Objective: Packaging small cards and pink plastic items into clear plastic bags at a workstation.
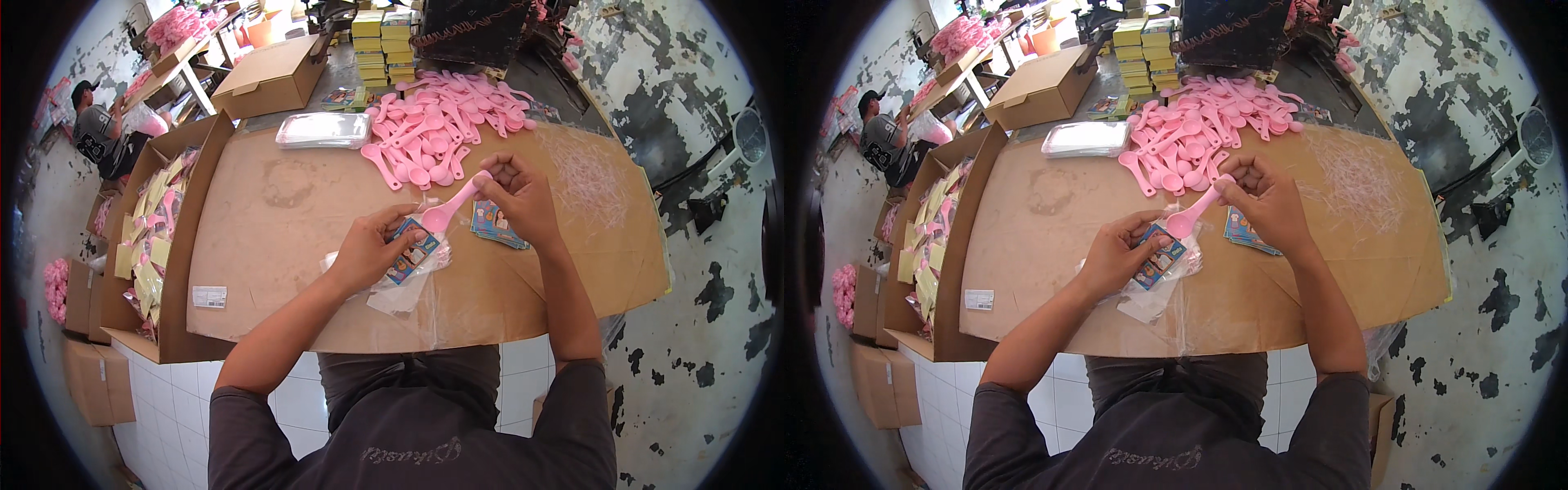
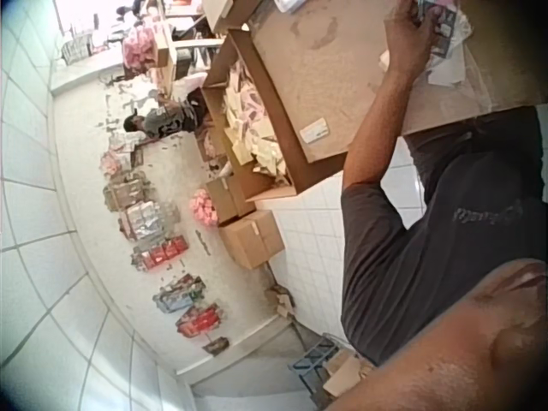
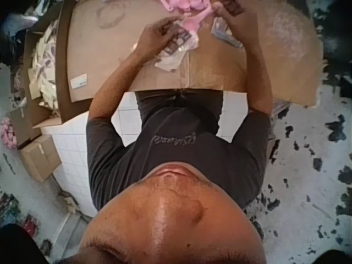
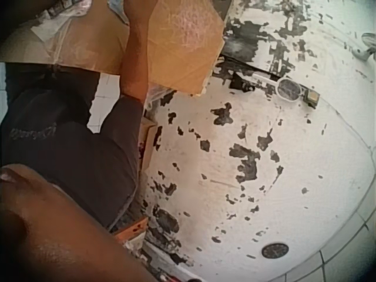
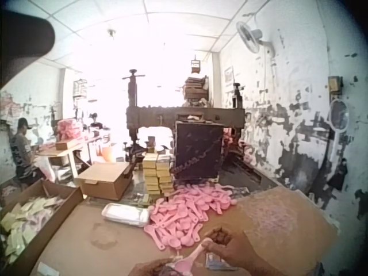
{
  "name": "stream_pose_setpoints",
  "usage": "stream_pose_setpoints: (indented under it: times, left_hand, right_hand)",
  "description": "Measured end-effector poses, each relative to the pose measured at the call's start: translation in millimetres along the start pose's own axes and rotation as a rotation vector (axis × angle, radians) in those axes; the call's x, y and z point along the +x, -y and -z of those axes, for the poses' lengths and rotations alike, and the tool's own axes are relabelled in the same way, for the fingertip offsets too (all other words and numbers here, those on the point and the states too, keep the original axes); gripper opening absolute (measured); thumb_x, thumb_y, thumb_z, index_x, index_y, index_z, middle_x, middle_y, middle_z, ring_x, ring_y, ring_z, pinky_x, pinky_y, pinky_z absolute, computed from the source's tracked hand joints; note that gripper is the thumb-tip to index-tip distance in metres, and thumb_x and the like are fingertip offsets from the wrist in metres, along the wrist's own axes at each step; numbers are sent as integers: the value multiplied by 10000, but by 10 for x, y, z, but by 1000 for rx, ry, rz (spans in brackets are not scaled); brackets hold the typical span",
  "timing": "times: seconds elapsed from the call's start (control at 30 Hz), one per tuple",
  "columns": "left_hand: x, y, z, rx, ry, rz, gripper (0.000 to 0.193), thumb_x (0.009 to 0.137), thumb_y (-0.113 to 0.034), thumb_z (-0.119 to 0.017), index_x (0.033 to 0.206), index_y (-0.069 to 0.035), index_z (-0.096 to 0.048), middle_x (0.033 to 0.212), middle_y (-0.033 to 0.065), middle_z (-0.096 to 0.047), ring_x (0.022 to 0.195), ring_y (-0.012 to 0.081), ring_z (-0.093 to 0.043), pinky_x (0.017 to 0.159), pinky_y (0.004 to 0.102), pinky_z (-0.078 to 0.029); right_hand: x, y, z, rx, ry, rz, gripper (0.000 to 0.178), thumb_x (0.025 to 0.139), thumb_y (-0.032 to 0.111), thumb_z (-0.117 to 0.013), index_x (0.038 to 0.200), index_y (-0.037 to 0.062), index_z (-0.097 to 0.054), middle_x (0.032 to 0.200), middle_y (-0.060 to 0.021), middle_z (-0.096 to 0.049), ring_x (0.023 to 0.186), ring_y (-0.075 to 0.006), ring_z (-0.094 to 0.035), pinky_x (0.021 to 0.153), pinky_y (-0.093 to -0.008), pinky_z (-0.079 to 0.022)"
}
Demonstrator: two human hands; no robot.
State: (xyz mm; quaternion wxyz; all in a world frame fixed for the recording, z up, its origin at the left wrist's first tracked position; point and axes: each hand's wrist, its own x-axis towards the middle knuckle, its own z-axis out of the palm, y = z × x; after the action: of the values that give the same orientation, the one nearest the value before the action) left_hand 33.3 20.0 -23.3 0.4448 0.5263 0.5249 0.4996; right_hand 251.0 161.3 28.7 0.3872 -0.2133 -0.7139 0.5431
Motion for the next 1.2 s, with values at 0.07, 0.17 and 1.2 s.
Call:
stream_pose_setpoints:
  times: [0.07,0.17,1.2]
  left_hand:
    - [-11,-44,7,-37,5,10,406,979,-30,-667,1366,40,-568,1138,102,-716,959,81,-665,803,231,-562]
    - [-13,-36,1,-57,7,17,404,982,-31,-662,1369,37,-565,1129,103,-717,942,82,-669,788,232,-565]
    - [-161,-656,49,154,18,-405,613,931,-204,-743,1451,-14,-481,1433,120,-576,1339,226,-543,1123,374,-414]
  right_hand:
    - [-1,12,-2,-10,13,0,196,965,60,-686,1113,-15,-582,955,-64,-678,832,-107,-677,750,-255,-570]
    - [-16,21,-44,49,51,-21,187,970,59,-683,1108,-13,-579,979,-75,-682,841,-118,-683,777,-264,-581]
    - [51,1118,-277,-769,249,495,99,909,114,-715,963,32,-721,837,-68,-668,731,-204,-624,656,-319,-495]
